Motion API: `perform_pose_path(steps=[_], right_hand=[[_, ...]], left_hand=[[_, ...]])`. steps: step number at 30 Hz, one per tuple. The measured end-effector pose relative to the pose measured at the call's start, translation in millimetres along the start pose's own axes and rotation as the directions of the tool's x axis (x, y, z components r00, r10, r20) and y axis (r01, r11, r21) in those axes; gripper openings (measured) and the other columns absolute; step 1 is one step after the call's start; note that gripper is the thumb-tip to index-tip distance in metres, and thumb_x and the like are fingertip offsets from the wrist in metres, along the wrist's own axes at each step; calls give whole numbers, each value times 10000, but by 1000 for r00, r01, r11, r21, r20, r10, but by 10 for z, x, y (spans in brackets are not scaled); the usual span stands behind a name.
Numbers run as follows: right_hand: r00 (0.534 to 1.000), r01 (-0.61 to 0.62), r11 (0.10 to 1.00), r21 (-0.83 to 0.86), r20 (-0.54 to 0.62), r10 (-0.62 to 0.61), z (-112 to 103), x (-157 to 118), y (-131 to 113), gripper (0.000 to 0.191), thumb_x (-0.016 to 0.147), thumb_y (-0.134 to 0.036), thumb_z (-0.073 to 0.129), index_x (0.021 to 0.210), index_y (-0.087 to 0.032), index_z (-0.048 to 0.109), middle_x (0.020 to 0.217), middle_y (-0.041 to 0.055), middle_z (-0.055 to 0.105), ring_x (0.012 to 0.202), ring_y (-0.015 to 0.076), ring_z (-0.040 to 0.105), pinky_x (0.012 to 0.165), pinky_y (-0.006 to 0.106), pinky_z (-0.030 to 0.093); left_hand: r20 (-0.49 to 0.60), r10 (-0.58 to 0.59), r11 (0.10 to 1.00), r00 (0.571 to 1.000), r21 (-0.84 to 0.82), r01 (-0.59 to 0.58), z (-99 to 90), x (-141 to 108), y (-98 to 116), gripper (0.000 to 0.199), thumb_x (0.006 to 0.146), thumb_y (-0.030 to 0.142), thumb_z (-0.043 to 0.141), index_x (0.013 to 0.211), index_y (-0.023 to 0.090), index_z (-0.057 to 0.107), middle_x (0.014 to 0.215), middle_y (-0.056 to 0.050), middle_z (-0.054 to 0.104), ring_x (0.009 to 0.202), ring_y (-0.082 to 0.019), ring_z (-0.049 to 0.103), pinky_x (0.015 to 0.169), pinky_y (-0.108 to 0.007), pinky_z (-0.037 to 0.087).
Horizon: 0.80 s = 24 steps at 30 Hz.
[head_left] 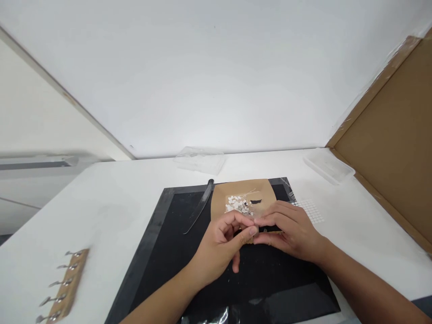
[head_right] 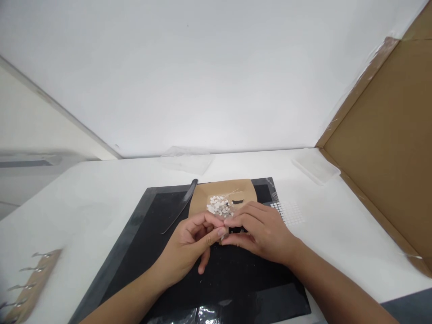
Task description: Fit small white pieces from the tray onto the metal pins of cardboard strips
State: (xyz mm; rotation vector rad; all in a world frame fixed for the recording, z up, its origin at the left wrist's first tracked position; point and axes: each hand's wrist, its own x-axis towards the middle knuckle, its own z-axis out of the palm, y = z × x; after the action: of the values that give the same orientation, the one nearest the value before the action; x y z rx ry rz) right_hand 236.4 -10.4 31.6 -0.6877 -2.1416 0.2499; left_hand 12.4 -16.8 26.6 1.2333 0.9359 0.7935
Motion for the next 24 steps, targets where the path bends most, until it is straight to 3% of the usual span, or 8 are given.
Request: perform_pose_path(steps=[3,6,9,11,16,20,24], right_hand=[[996,-15,1000,-24,87,17,-99,7,15,286,951,-359,803,1179,-228,691,1007,50,782,943,189,732,829,320,610],[988,-29,999,-39,147,34,-218,11,57,279,956,-386,792,1167,-234,691,1012,59,772,933,198,721,785,319,594],[979,-49,999,-12,199,50,-336,-3,109,248,962,-389,783,1133,-232,697,930,45,750,828,182,684,713,306,548],[956,-115,993,3,273,110,-409,-22,136,248,952,-411,791,1102,-231,710,858,21,721,766,168,653,685,295,521],[833,-346,938,12,463,302,-507,-58,151,250,906,-432,836,995,-225,727,825,-14,688,693,131,635,623,255,485],[786,-386,922,-32,512,346,-469,-53,132,254,841,-395,897,916,-217,732,781,-29,676,671,126,611,570,240,434],[761,-393,918,-51,542,356,-420,-43,136,275,806,-372,931,869,-211,718,785,-26,681,687,134,614,578,244,428]], left_hand=[[-20,269,938,963,232,-257,-17,-12,1,236,960,390,714,933,157,695,905,-53,671,549,-83,598,409,-178,501],[90,576,723,812,407,-558,-40,-35,33,44,945,172,675,908,183,696,740,-19,621,616,-109,586,531,-204,497],[268,692,535,671,434,-725,-61,-67,51,157,888,77,665,969,210,680,595,28,569,547,-120,543,567,-250,466],[352,706,455,615,440,-774,-75,-79,38,209,861,64,659,993,225,681,556,39,555,516,-134,534,544,-266,428],[467,668,358,579,481,-801,-113,-69,-5,182,839,66,622,914,223,675,548,25,545,475,-148,490,498,-296,345],[531,646,258,549,524,-811,-135,-76,-13,147,824,83,624,848,213,687,579,-9,585,481,-156,493,489,-311,353],[573,561,231,597,585,-778,-146,-98,-10,144,822,131,626,785,241,709,580,-24,602,493,-165,517,489,-314,394]])
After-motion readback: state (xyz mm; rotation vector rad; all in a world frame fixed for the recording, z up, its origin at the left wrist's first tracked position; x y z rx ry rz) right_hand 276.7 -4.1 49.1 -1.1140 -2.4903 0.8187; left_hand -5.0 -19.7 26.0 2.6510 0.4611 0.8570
